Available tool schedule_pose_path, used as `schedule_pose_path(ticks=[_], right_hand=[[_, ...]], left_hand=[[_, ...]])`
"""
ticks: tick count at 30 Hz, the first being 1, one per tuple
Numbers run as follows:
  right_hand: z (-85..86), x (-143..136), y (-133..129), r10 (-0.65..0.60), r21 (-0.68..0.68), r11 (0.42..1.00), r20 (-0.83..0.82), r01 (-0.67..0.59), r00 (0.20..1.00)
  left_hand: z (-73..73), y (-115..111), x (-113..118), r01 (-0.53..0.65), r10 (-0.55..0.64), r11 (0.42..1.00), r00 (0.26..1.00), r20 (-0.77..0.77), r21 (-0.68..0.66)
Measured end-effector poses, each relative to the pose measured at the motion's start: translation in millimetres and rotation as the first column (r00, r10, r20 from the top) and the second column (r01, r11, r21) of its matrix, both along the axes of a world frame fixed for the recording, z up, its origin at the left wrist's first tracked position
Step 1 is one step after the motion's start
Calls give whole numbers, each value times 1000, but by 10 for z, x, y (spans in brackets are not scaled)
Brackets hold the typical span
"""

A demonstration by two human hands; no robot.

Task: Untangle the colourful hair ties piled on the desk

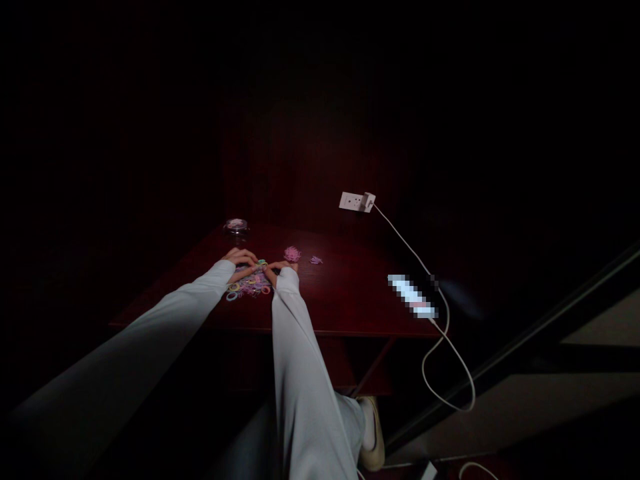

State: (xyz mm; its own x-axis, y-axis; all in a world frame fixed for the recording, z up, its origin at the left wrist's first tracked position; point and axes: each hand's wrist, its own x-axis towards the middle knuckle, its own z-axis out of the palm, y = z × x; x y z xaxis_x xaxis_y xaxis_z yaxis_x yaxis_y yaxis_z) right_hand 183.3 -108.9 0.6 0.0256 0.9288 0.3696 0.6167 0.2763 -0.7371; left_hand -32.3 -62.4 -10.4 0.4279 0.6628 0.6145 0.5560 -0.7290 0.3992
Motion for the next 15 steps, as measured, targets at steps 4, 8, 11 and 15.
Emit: schedule_pose_path(ticks=[4, 8, 11, 15], right_hand=[[40, 9, -35, -19, 1, 1000, -26, 19, 999], [69, -4, -58, -31, -20, 999, -59, 29, 998], [91, -15, -77, -42, -21, 999, -75, 40, 996], [134, -17, -114, -42, -48, 998, -52, 40, 998]], left_hand=[[9, 41, -29, -2, 1, 1000, 1000, -18, -21], [22, -24, -25, -1, 1, 1000, 1000, 15, 1], [6, -48, -22, -5, 5, 1000, 1000, 18, 6], [-43, 18, -29, -26, 26, 999, 999, 20, -23]])
